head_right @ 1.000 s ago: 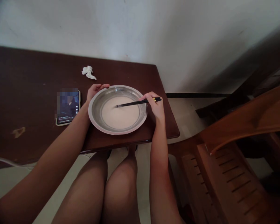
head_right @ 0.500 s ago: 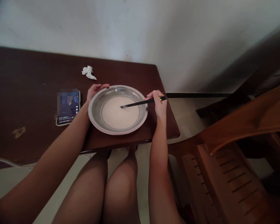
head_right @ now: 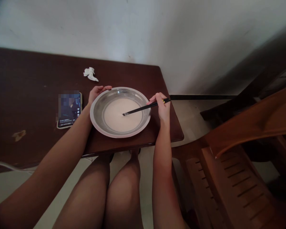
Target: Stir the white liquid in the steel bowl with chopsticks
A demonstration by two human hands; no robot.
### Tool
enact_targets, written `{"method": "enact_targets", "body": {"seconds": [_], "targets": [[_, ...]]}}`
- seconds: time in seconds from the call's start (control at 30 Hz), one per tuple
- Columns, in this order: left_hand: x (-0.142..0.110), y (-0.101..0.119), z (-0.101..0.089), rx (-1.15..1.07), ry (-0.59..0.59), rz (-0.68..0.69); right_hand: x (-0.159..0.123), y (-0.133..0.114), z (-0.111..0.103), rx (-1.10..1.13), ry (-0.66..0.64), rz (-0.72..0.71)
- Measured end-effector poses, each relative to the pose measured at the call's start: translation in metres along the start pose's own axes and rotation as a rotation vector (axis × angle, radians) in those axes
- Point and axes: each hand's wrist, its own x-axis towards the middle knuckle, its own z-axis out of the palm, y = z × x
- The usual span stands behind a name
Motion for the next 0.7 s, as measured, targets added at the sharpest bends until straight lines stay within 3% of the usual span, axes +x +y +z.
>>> {"method": "enact_targets", "body": {"seconds": [0.13,0.33,0.53,0.7], "targets": [[-0.002,0.0,0.0008,-0.013,0.011,-0.003,-0.0029,-0.0071,0.003,-0.062,-0.184,-0.031],[-0.0015,0.0012,0.001,-0.001,-0.006,-0.014,0.0011,0.0007,-0.0009,-0.035,0.034,-0.021],[-0.0033,0.0022,0.0043,-0.022,0.015,-0.023,-0.0022,-0.0059,0.0022,-0.054,-0.174,-0.018],[-0.0013,0.0007,0.002,-0.013,0.022,0.001,0.0013,-0.0013,-0.0004,-0.046,0.029,-0.031]]}}
